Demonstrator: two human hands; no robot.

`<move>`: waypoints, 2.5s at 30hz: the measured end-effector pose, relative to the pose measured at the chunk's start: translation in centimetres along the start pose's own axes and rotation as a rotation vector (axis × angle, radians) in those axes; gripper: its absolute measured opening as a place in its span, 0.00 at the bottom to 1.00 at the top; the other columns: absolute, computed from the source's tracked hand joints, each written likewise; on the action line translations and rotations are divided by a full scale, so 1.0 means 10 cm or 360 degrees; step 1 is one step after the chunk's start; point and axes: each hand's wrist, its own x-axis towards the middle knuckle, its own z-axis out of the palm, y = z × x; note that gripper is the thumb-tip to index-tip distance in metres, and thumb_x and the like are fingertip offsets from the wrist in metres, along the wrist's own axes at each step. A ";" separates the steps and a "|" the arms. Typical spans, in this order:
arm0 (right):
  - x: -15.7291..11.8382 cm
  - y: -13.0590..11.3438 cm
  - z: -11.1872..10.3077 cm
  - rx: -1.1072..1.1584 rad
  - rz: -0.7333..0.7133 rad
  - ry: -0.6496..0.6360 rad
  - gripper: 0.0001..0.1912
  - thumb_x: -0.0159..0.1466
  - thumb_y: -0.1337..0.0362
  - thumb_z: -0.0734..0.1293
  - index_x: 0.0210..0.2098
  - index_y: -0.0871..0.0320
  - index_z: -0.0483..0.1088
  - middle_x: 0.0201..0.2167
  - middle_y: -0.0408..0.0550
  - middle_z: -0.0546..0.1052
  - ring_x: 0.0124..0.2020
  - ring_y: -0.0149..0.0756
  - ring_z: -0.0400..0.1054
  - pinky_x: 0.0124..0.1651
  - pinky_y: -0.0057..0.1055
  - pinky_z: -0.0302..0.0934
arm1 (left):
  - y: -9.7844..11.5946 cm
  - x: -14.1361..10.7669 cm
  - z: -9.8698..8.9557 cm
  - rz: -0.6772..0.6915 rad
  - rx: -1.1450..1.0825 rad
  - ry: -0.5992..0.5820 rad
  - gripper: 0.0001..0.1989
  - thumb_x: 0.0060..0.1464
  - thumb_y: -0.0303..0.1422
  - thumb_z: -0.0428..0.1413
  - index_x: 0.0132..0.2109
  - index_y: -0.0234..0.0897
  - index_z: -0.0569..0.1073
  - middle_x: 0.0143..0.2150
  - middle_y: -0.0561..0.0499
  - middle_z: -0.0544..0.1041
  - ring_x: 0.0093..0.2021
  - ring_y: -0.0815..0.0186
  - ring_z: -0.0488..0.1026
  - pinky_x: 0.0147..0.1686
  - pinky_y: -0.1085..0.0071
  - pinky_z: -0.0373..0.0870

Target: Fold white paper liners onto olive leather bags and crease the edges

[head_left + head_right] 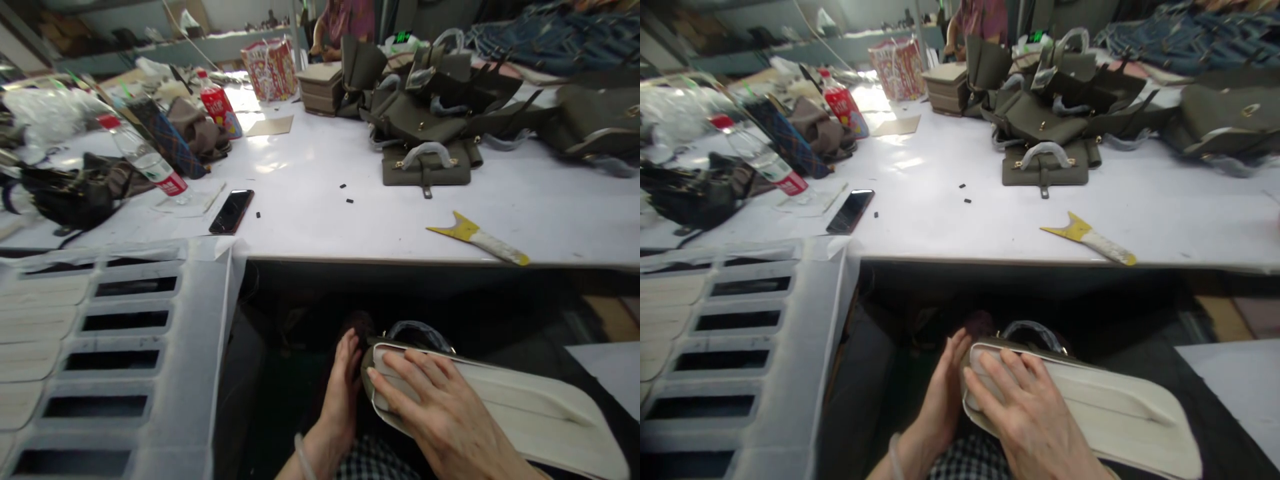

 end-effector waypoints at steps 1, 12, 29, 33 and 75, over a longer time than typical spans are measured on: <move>0.00 -0.01 0.00 0.0005 0.0008 0.0002 0.24 0.65 0.74 0.58 0.56 0.51 0.70 0.57 0.44 0.73 0.57 0.43 0.62 0.56 0.43 0.53 | 0.05 -0.07 0.02 0.0030 0.0039 -0.0082 0.25 0.62 0.49 0.52 0.60 0.41 0.72 0.65 0.46 0.68 0.68 0.53 0.59 0.68 0.56 0.52; 0.01 -0.07 -0.02 0.0191 0.0142 0.0159 0.18 0.66 0.72 0.62 0.52 0.52 0.72 0.52 0.44 0.76 0.51 0.43 0.66 0.55 0.43 0.57 | 0.06 -0.27 0.17 0.0239 0.0222 -0.0282 0.21 0.65 0.38 0.52 0.62 0.35 0.70 0.62 0.43 0.73 0.65 0.53 0.65 0.67 0.57 0.55; 0.01 -0.19 -0.03 0.1047 0.0848 0.0403 0.19 0.62 0.77 0.63 0.47 0.52 0.75 0.47 0.44 0.79 0.53 0.44 0.65 0.59 0.46 0.60 | 0.11 -0.27 0.26 0.0417 0.0919 0.0059 0.16 0.60 0.43 0.57 0.51 0.42 0.69 0.49 0.49 0.76 0.49 0.60 0.72 0.53 0.65 0.65; 0.04 -0.20 -0.09 0.1527 0.1164 0.0700 0.14 0.62 0.73 0.64 0.42 0.54 0.77 0.44 0.46 0.80 0.48 0.40 0.71 0.55 0.40 0.67 | 0.19 -0.29 0.32 0.0225 0.0675 0.0009 0.17 0.55 0.41 0.62 0.49 0.41 0.70 0.45 0.51 0.76 0.42 0.63 0.74 0.44 0.68 0.69; -1.20 0.85 0.91 0.4083 0.1265 0.1399 0.25 0.58 0.44 0.72 0.32 0.63 0.73 0.30 0.55 0.79 0.42 0.47 0.75 0.48 0.41 0.69 | -0.27 -0.19 1.89 0.1235 0.4117 -0.1897 0.27 0.56 0.25 0.49 0.62 0.45 0.64 0.59 0.44 0.71 0.53 0.52 0.72 0.47 0.59 0.76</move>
